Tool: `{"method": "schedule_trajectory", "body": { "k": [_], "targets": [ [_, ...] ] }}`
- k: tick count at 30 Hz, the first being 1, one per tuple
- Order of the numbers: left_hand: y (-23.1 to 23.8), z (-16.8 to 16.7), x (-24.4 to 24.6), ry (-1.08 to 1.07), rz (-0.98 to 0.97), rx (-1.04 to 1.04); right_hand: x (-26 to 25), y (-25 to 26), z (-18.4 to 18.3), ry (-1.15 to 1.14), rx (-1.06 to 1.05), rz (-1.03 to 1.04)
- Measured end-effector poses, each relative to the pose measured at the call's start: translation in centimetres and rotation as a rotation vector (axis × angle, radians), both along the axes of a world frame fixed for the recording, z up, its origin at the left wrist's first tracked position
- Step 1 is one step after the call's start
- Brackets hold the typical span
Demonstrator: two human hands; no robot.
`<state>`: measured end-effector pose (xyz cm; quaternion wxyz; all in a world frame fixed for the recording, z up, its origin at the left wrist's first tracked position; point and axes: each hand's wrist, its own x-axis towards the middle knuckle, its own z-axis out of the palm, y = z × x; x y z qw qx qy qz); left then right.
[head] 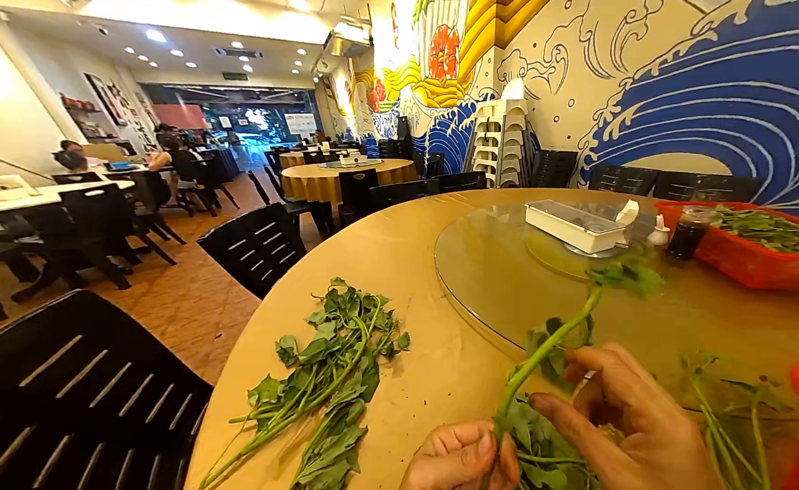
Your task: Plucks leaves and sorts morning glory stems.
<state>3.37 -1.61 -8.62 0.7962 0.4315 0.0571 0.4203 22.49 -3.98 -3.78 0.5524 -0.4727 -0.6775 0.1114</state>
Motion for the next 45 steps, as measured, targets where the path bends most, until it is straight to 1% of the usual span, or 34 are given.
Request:
{"method": "schedule_trajectory", "body": {
  "k": [2,5,7,9,11,14,16,18,20,22,24,25,27,31,33,36,40,45],
  "targets": [
    [0.0,-0.1,0.0,0.010,-0.042,-0.012,-0.6,0.4,-0.8,0.136,0.093,0.019],
    [0.0,-0.1,0.0,0.018,-0.069,-0.044,-1.3,0.8,-1.5,0.352,0.103,0.214],
    [0.1,-0.1,0.0,0.012,-0.093,-0.090,-1.7,1.0,-2.0,0.417,0.099,0.341],
    [0.2,0.0,-0.2,0.037,-0.120,-0.116,-2.1,1.2,-2.4,0.446,0.111,0.422],
    [0.1,0.1,-0.2,0.068,-0.136,-0.129,-2.3,1.2,-2.5,0.485,0.098,0.456],
    [0.0,0.3,-0.1,0.133,-0.131,-0.137,-2.1,0.9,-1.9,0.583,0.007,0.434],
    [-0.2,0.5,0.1,0.197,-0.044,-0.082,-1.6,1.2,-1.9,0.625,-0.023,0.432],
    [-0.4,0.6,0.6,0.263,0.114,0.042,-1.2,1.6,-1.9,0.631,-0.050,0.429],
    [-0.7,0.7,1.0,0.304,0.255,0.180,-1.1,1.5,-2.1,0.540,-0.073,0.402],
    [-1.2,0.9,1.3,0.328,0.404,0.225,-1.2,1.6,-2.6,0.437,-0.050,0.394],
    [-1.4,1.0,1.4,0.354,0.509,0.248,-1.0,2.0,-2.9,0.368,-0.027,0.476],
    [-1.4,0.9,1.5,0.367,0.547,0.277,-1.0,2.1,-2.9,0.371,-0.036,0.506],
    [-1.6,0.7,1.6,0.402,0.632,0.362,-1.2,1.8,-2.7,0.466,-0.116,0.535],
    [-2.0,-0.3,2.3,0.457,0.842,0.599,-2.1,0.7,-1.7,0.939,-0.554,0.659],
    [-2.1,-0.7,2.3,0.470,0.894,0.706,-2.3,0.6,-2.1,1.077,-0.624,0.743],
    [-2.2,-0.9,2.4,0.447,0.923,0.811,-2.4,0.2,-2.2,1.117,-0.631,0.829],
    [-2.2,-1.1,2.5,0.364,0.883,0.815,-2.4,0.1,-2.3,1.098,-0.685,0.868],
    [-2.2,-1.2,2.5,0.365,0.866,0.775,-2.1,0.3,-2.8,1.073,-0.724,0.848]
  ]
}}
